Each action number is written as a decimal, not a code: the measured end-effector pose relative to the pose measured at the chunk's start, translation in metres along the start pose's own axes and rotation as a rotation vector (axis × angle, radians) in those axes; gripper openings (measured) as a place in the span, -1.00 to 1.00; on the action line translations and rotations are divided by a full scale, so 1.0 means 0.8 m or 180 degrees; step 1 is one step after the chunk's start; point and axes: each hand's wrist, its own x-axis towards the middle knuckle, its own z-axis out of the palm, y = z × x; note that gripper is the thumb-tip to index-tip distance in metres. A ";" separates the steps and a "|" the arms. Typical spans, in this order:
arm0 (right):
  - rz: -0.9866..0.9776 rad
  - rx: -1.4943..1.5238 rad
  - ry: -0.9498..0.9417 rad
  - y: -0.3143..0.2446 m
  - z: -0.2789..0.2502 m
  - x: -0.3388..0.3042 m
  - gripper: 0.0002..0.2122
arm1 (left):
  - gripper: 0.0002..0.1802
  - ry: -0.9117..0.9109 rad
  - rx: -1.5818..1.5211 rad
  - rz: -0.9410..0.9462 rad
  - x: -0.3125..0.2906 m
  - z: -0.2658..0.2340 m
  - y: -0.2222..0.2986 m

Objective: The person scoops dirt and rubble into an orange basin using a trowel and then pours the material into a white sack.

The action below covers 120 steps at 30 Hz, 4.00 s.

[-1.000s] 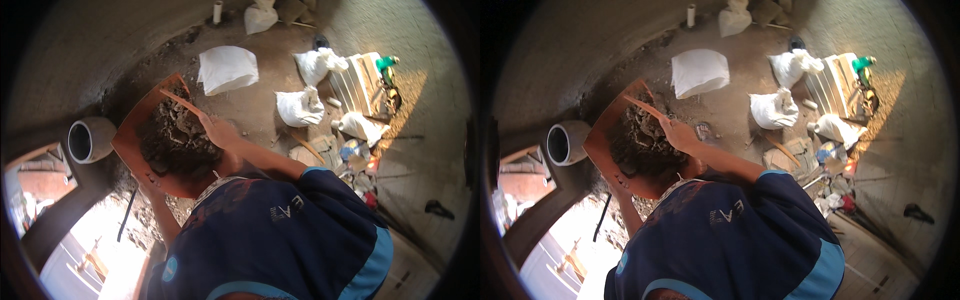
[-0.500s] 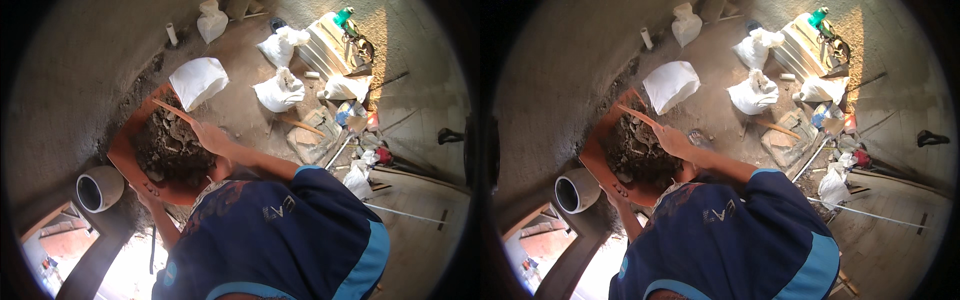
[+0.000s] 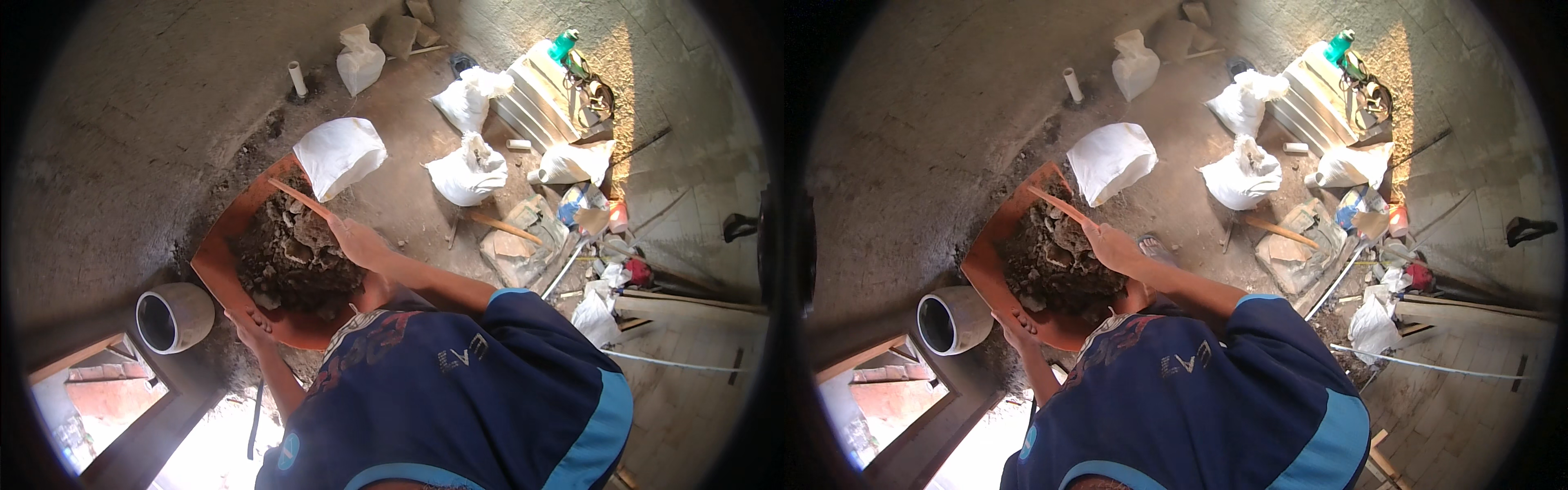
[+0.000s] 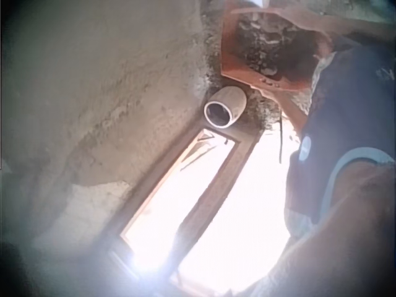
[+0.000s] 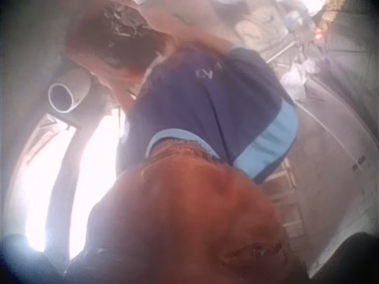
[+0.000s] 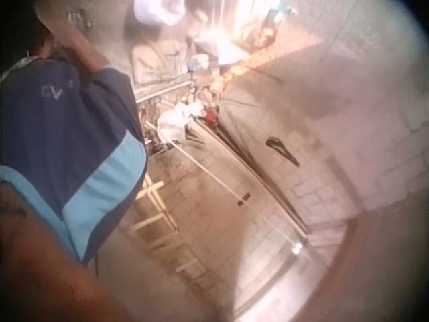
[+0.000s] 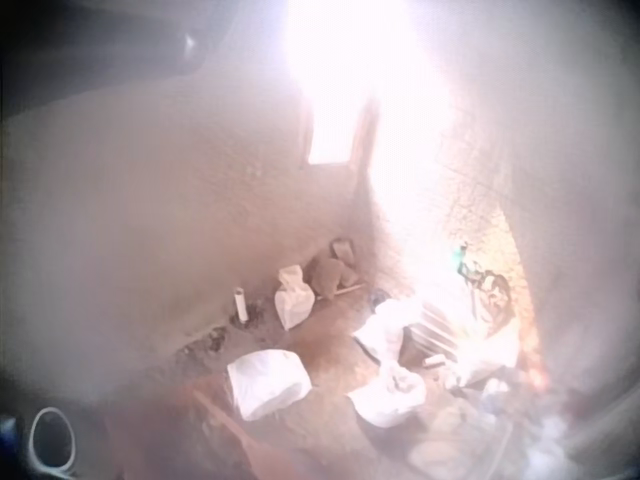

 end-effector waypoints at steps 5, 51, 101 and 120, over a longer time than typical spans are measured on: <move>-0.0326 -0.0035 -0.0174 -0.006 -0.010 0.007 -0.29 | -0.34 0.0192 -0.0082 0.0110 -0.020 0.009 -0.002; -0.0130 0.0160 0.0940 -0.083 -0.060 -0.100 -0.38 | -0.35 -0.0721 0.0186 0.0024 -0.030 0.044 0.111; 0.1021 0.1353 0.1052 0.061 -0.181 0.403 -0.76 | -0.47 -0.1622 0.2935 0.0788 0.247 0.484 0.023; 0.1359 -0.1585 0.0237 0.306 -0.106 0.782 -0.54 | -0.58 -0.1269 0.1964 -0.1267 0.575 0.576 -0.382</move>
